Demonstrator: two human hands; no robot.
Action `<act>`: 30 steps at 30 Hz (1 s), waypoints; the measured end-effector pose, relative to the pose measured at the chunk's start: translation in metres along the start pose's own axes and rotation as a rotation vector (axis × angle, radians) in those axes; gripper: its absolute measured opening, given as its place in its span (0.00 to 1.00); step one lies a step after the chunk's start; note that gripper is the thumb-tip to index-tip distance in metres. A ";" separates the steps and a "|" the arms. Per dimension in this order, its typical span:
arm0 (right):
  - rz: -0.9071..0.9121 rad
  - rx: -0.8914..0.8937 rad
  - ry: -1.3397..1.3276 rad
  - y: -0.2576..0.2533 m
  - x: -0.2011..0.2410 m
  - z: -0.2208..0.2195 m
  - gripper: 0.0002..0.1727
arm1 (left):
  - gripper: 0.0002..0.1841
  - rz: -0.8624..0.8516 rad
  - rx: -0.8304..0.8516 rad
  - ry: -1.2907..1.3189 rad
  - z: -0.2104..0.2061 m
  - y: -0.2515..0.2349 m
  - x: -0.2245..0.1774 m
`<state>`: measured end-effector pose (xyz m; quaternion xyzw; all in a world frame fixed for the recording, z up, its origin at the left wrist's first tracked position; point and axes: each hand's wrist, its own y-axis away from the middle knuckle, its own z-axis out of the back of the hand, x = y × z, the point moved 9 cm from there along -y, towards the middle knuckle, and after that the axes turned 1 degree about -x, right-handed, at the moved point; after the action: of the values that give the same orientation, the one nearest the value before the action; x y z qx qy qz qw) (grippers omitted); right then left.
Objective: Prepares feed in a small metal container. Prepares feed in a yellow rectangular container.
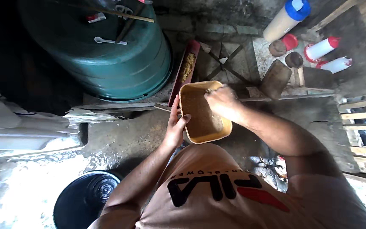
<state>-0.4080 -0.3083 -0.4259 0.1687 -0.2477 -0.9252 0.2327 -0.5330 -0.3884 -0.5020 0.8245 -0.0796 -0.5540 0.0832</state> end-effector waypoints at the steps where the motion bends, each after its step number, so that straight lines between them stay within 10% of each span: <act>1: 0.041 0.044 -0.014 0.002 0.003 -0.005 0.09 | 0.47 -0.002 0.000 0.005 0.001 0.000 -0.001; 7: 0.265 -0.200 -0.209 0.055 -0.013 0.047 0.21 | 0.47 0.023 -0.014 0.049 0.010 -0.002 0.004; 13: 0.289 -0.531 -0.312 0.075 -0.007 0.078 0.09 | 0.40 -0.051 0.051 0.099 0.012 -0.002 0.002; 18: 0.300 -0.177 -0.233 0.031 0.033 -0.002 0.09 | 0.51 -0.049 0.014 0.078 0.019 -0.005 0.008; 30: 0.269 -0.265 -0.382 0.036 0.015 -0.011 0.10 | 0.46 -0.023 -0.041 0.028 0.017 -0.010 0.007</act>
<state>-0.4033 -0.3482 -0.4182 -0.0754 -0.1842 -0.9253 0.3227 -0.5454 -0.3809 -0.5173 0.8313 -0.0574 -0.5447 0.0948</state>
